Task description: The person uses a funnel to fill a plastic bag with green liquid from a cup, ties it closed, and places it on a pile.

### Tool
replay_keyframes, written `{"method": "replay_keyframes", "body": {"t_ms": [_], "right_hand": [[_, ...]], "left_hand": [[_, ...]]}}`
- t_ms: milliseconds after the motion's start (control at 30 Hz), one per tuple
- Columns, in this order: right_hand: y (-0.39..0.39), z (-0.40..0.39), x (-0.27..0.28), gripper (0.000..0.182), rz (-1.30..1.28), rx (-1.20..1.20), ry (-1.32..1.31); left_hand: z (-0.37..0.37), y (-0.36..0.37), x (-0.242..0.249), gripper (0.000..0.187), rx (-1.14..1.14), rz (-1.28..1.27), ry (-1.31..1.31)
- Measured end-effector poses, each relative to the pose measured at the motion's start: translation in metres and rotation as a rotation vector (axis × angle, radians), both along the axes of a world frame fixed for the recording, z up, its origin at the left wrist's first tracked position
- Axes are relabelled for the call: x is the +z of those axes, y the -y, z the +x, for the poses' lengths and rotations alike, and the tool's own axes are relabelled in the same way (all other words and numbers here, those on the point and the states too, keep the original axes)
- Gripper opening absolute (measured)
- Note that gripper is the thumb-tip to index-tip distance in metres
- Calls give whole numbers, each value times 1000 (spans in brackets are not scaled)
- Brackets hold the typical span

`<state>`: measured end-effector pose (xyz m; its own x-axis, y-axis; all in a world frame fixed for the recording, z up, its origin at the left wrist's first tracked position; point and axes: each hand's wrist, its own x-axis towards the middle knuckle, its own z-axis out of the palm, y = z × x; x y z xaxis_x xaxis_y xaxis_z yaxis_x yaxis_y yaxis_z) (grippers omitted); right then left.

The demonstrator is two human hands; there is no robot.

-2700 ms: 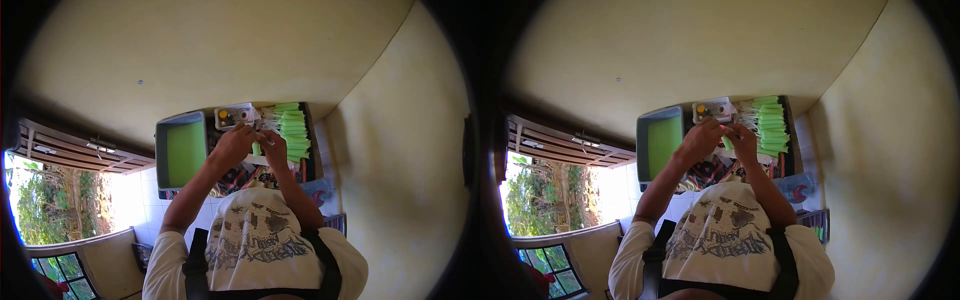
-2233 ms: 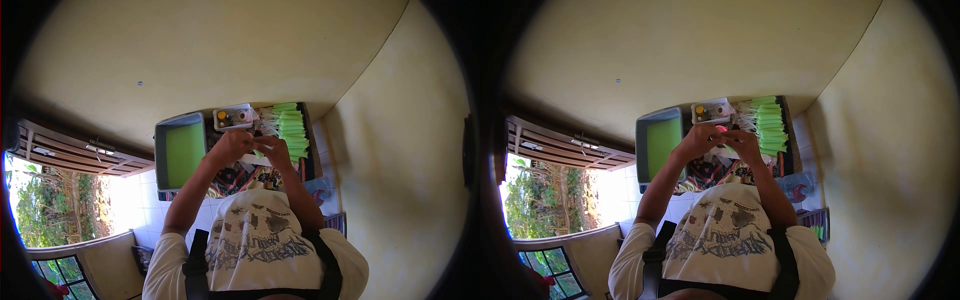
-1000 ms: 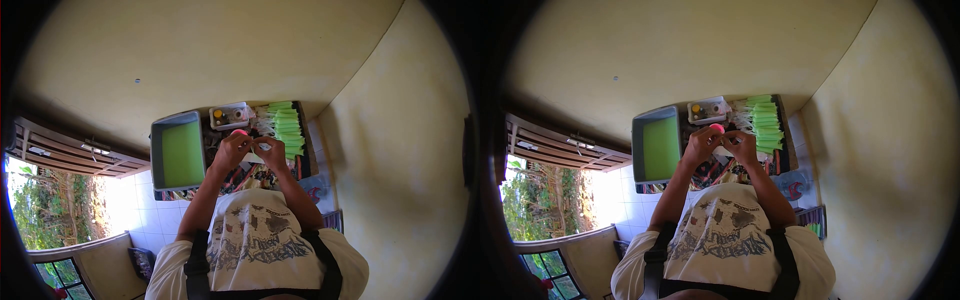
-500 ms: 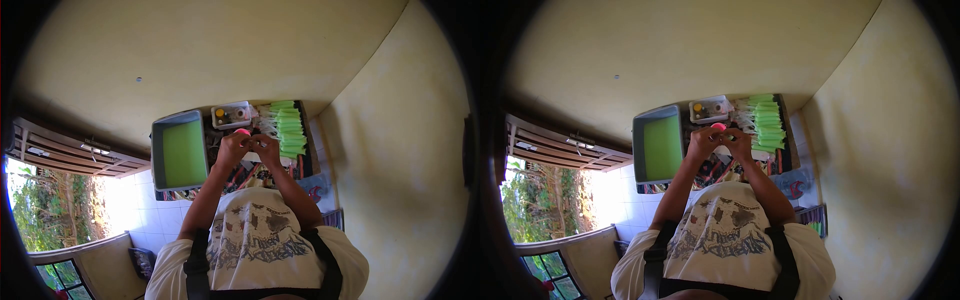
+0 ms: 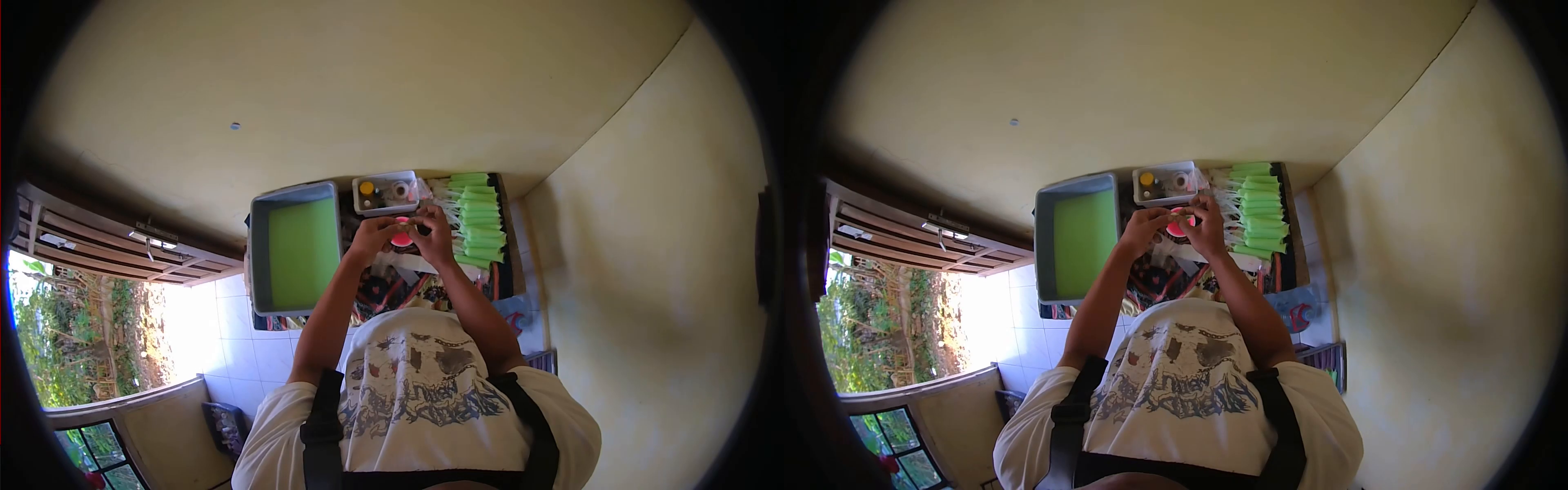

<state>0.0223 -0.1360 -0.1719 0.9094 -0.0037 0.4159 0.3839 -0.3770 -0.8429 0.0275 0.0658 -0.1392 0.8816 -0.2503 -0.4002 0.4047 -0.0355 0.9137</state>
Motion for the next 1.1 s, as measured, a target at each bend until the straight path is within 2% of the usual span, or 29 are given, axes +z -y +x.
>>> {"method": "replay_keyframes", "body": {"t_ms": [100,200,367,467,567,767,867,967,1100], "right_hand": [[1,4,1,20,-29,26,-24],[2,3,12,18,-29,46,-14],[-1,3,11,20,-35,24,105],[-1,1,19,21,-33,75,60],[-4,-1,30,17,-38,33,-194],[-8,2,39,19,93,64,-426],[-11,1,37,16,-71,43,-321],[-14,0,35,19,-124,48,-193],[-16,-2,27,19,96,88,-314]], "left_hand": [[1,-3,-15,22,23,-326,-167],[-1,-5,-13,15,44,-499,-253],[-1,-2,-4,12,120,-370,-261],[-3,0,-4,14,165,-330,-246],[-3,-3,-9,14,158,-331,-220],[-5,-6,-16,20,152,-260,-212],[-9,-5,-15,22,137,-178,-181],[-11,-5,-16,23,142,-95,-122],[-11,-4,-24,26,179,-1,-71]]}}
